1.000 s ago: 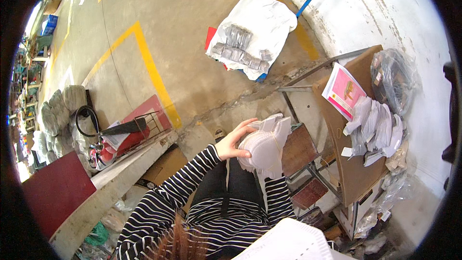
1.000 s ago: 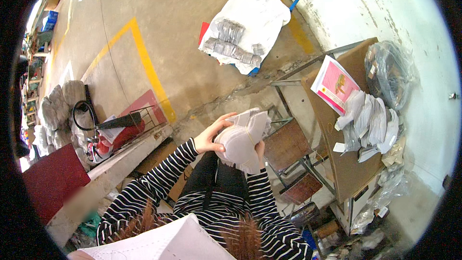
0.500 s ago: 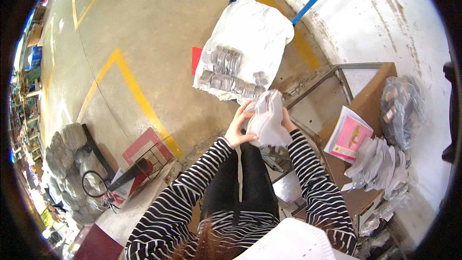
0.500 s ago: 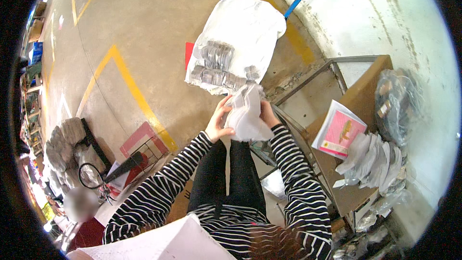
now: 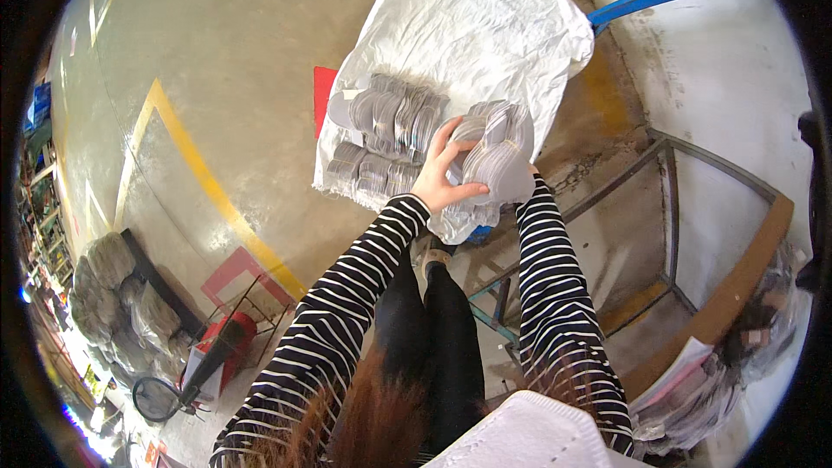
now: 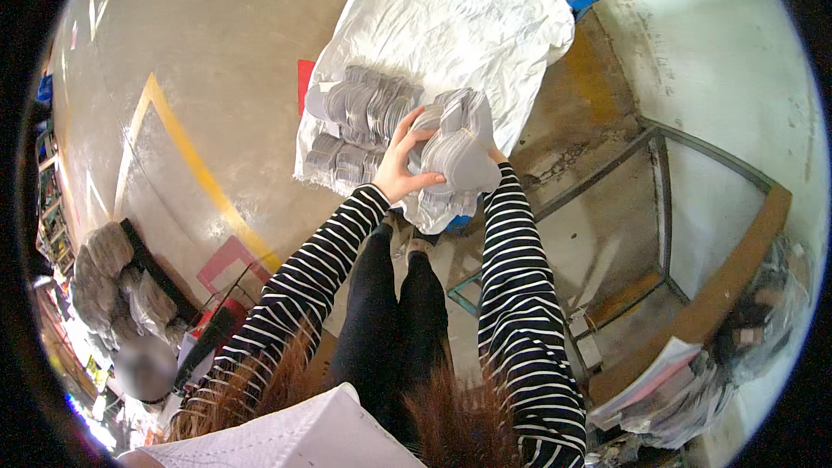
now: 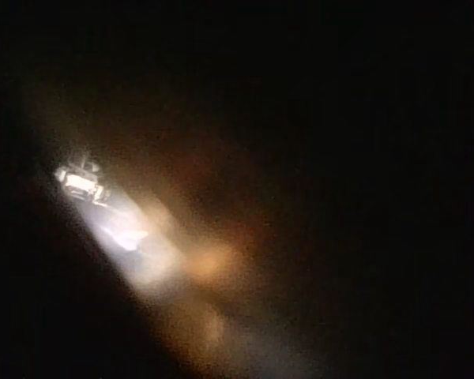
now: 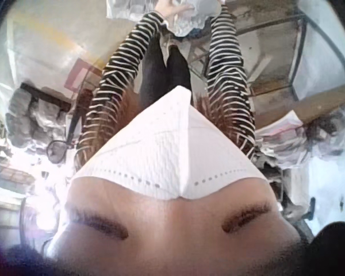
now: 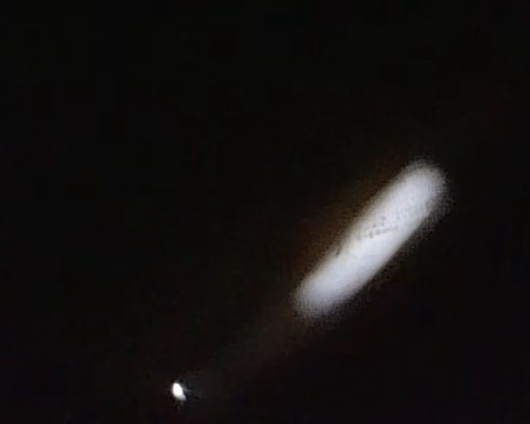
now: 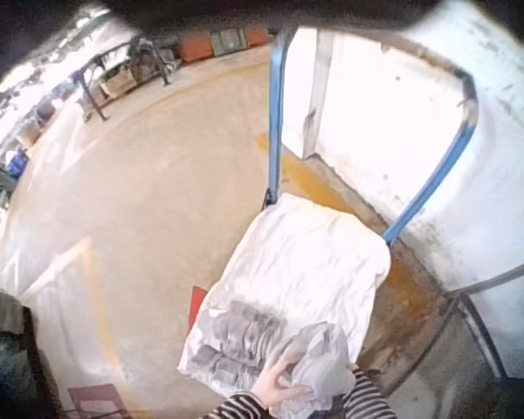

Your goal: The person sorts folded white textile items on a table, bundles them, and places them into a large white sack. The person also writes on a small paper label and attaches it to a bundle.

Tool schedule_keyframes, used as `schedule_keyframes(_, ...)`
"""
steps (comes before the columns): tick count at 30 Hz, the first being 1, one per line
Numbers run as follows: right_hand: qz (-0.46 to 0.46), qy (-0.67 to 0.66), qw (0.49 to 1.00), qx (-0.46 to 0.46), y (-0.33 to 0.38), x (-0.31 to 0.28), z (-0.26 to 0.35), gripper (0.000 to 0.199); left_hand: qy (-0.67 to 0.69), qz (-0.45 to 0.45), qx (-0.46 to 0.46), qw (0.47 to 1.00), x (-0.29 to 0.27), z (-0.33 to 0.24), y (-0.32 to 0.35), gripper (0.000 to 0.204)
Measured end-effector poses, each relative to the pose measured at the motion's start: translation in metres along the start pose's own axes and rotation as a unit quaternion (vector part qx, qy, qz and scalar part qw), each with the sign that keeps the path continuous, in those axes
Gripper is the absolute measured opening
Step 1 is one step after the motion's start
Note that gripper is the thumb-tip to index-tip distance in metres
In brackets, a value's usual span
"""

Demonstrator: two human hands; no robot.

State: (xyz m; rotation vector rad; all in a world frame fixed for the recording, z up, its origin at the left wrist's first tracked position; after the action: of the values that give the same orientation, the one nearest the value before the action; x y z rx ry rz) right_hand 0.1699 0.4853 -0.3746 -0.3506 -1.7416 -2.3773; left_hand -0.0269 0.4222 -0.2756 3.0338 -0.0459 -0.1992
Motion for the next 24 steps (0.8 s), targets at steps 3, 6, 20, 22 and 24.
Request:
schedule_keyframes(3,-0.019,-0.006,1.0,-0.022,-0.059,-0.017,-0.005,0.056,-0.028,-0.001,0.01,1.0,0.004,0.04,-0.022,0.072)
schedule_keyframes(6,-0.048,-0.008,0.998,-0.05,-0.101,-0.044,-0.009,0.057,-0.047,-0.006,-0.004,0.999,0.014,0.074,-0.04,0.068)
schedule_keyframes(20,-0.016,0.035,0.958,-0.285,-0.078,-0.058,0.063,0.067,-0.178,-0.094,-0.226,0.953,0.05,0.078,-0.091,0.068)
schedule_keyframes(22,-0.006,0.125,0.93,-0.347,-0.034,-0.034,0.087,0.071,-0.219,-0.047,-0.287,0.931,0.074,0.063,-0.103,0.073)
schedule_keyframes(24,-0.035,0.347,0.863,-0.366,-0.027,-0.028,0.088,0.071,-0.264,-0.002,-0.333,0.905,0.097,0.063,-0.112,0.076)
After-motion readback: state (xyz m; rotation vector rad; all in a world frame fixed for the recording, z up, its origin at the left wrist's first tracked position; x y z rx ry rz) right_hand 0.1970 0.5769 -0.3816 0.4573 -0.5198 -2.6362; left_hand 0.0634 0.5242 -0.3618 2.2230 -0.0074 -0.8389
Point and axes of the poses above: each hand's wrist, its own y-axis away from the middle knuckle, its own x-axis out of the palm, z = x × y, the point moved 3 cm from there along -y, towards the middle knuckle, and after that the axes turned 4 degrees about y, right-handed, at the moved point
